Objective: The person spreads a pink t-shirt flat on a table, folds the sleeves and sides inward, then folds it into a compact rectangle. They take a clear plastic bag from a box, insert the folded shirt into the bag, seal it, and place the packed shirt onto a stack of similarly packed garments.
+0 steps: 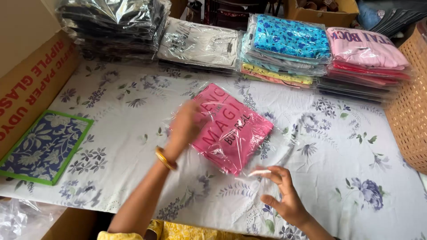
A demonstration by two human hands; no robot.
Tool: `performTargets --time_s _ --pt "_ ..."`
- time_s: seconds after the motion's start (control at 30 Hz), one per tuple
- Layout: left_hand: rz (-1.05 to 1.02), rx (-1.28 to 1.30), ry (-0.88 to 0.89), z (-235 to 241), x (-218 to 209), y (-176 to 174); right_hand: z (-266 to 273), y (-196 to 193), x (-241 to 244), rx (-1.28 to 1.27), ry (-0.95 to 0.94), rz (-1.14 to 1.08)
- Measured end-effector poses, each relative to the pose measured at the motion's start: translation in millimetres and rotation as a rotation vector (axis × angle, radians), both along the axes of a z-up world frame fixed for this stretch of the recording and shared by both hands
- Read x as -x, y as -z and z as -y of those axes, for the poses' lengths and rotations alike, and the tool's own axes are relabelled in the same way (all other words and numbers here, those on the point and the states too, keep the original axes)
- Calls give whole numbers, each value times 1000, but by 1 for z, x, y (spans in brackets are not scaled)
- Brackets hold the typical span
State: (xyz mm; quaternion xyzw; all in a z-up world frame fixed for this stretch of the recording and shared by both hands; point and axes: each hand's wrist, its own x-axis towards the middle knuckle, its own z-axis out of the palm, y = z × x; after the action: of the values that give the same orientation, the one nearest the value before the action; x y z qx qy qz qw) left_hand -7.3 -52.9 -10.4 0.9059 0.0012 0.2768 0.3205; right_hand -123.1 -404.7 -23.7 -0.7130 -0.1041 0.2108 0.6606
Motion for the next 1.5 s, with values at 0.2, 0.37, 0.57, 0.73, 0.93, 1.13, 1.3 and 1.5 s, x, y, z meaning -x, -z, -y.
performTargets --time_s 0.2,0.37,0.57,0.73,0.93,1.13,1.3,1.5 --pt "-93 35 709 117 100 -55 8 20 -6 -224 -223 627" --pt "69 -89 550 123 96 -28 30 50 -42 183 -23 813" --pt "76 -100 694 125 114 -43 -9 0 -94 507 -222 1029" --pt "95 -66 650 118 120 -47 -49 -17 -122 397 -405 721" --pt "168 -47 559 109 124 -62 -69 -8 -126 760 -525 770" --pt "264 -57 593 133 114 -43 -77 12 -141 624 -656 815" --pt "299 -95 746 141 109 -52 -85 55 -168 463 -674 968" --pt "378 -116 989 122 90 -56 -137 87 -210 231 -703 1172"
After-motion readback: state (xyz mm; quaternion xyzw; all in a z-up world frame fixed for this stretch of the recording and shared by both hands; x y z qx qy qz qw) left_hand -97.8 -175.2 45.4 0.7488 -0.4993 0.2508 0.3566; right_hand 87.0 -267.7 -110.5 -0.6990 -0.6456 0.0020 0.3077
